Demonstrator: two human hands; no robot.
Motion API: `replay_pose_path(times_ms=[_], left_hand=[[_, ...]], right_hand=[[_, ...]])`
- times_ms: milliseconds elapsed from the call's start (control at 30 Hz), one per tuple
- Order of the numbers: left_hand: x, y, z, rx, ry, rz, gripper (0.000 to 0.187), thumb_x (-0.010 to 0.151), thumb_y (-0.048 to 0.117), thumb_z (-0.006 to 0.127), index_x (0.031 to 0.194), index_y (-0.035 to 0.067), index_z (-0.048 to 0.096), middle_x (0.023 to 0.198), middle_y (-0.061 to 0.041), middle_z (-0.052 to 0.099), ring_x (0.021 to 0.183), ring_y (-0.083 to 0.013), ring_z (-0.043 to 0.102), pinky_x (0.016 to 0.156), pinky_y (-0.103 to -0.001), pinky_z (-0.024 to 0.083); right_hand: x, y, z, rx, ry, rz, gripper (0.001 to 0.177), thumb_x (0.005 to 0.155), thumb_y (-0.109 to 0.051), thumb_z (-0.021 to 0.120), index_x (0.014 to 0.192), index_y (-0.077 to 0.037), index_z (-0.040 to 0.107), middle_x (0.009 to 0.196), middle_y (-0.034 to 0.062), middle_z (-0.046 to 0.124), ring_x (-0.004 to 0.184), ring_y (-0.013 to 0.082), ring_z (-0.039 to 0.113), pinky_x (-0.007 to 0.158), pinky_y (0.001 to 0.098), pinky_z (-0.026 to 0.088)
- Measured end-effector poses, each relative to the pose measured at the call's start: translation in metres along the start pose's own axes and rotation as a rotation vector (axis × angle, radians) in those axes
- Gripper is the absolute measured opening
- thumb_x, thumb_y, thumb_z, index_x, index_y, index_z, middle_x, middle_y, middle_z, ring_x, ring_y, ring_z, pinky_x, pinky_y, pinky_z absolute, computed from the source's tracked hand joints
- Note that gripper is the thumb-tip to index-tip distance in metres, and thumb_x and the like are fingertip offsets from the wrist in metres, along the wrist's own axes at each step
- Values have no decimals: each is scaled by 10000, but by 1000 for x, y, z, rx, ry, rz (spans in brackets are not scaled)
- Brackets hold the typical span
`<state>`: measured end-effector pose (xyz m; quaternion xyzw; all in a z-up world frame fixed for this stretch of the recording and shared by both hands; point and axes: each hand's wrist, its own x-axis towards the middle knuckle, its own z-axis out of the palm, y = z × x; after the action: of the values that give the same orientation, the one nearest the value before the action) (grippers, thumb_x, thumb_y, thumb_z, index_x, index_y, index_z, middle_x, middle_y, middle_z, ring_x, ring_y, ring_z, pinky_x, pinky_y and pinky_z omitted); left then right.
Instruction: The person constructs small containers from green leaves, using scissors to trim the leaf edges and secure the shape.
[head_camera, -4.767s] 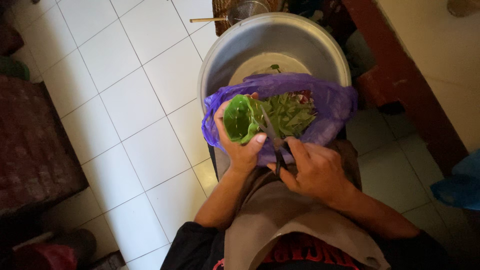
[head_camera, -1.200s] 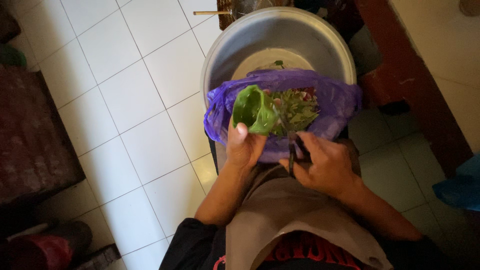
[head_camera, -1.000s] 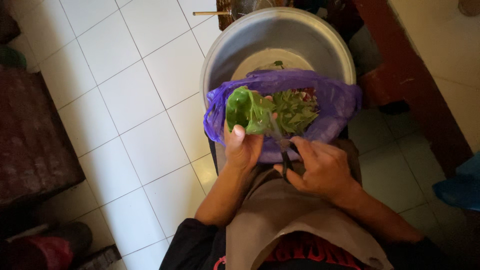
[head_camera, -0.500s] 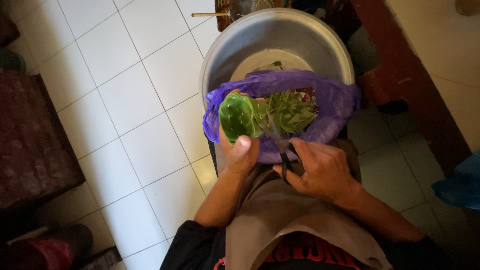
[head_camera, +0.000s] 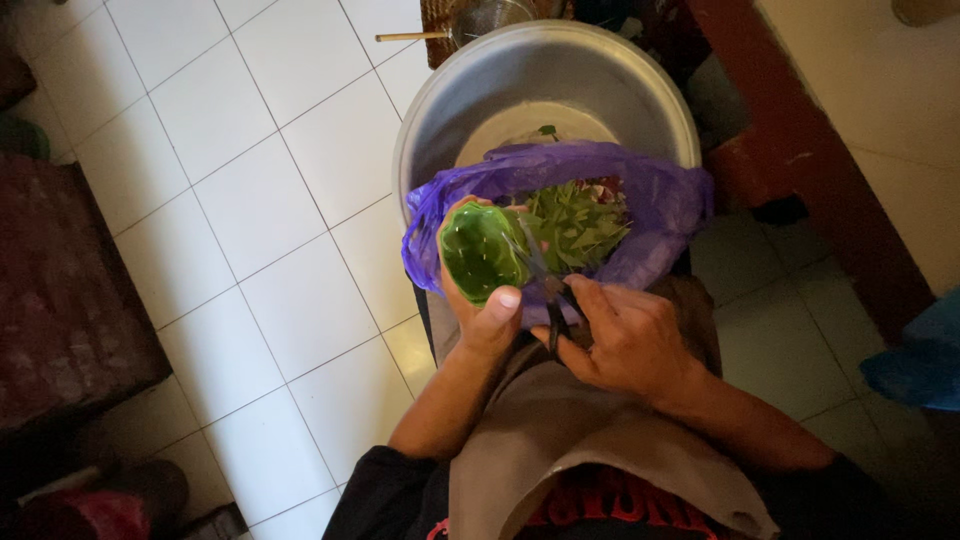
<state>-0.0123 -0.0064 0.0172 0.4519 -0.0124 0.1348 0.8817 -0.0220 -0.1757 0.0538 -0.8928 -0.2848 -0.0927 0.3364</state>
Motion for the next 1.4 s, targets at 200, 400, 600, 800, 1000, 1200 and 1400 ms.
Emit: replay_pose_path(times_ms=[200, 400, 600, 800, 1000, 1200, 1400], left_hand=[[2, 2, -2, -34, 12, -40, 1089, 749, 444, 928, 1547, -3, 338, 1376, -158, 505, 1285, -318, 584, 1003, -487, 593], [1, 0, -2, -27, 16, -21, 1073, 756, 426, 930, 1546, -2, 343, 1385, -147, 504, 1289, -324, 571, 1025, -489, 584], [1, -10, -12, 79, 15, 61, 1009, 797, 398, 903, 1566, -6, 389, 1421, -108, 520, 1250, -235, 537, 1147, -397, 456], [8, -31, -28, 34, 110, 6, 878, 839, 403, 830, 1494, -2, 410, 1363, -130, 549, 1278, -265, 545, 1141, -416, 441], [-6, -56, -48, 559, -84, -155, 652, 951, 331, 655, 1471, -3, 446, 1411, -157, 538, 1337, -295, 507, 1168, -417, 374], [-17, -61, -29, 993, -395, 188, 631, 929, 175, 680, 1462, -19, 403, 1508, -203, 407, 1413, -349, 425, 1188, -452, 326], [-11, -83, -56, 694, -120, 145, 147, 975, 24, 489, 1020, -21, 621, 1201, -174, 716, 1142, -254, 672, 1044, -368, 513]], right_hand=[[0, 2, 0, 11, 25, -58, 520, 836, -306, 827, 1148, 51, 614, 742, 141, 670, 620, 288, 670, 556, 387, 515], [-1, 5, 1, 0, -5, -56, 489, 844, -276, 839, 1130, 52, 617, 717, 126, 669, 592, 272, 668, 534, 383, 505], [-8, 15, 4, -11, 60, -74, 475, 817, -222, 814, 1162, 37, 615, 809, 158, 700, 638, 295, 674, 568, 392, 511], [-11, 34, 15, 78, -133, 271, 432, 812, -286, 845, 1085, -18, 646, 669, 135, 661, 575, 312, 645, 509, 428, 491], [-17, 62, 41, 512, -82, 605, 424, 901, -339, 784, 1170, -42, 644, 702, 86, 628, 604, 148, 547, 547, 355, 469], [-18, 94, 57, 655, 22, 555, 457, 903, -265, 785, 1247, -23, 606, 934, 66, 749, 819, 84, 671, 699, 299, 545], [-29, 119, 59, 637, 144, 510, 374, 865, -46, 685, 1233, -21, 623, 914, 84, 761, 806, 92, 691, 704, 289, 565]])
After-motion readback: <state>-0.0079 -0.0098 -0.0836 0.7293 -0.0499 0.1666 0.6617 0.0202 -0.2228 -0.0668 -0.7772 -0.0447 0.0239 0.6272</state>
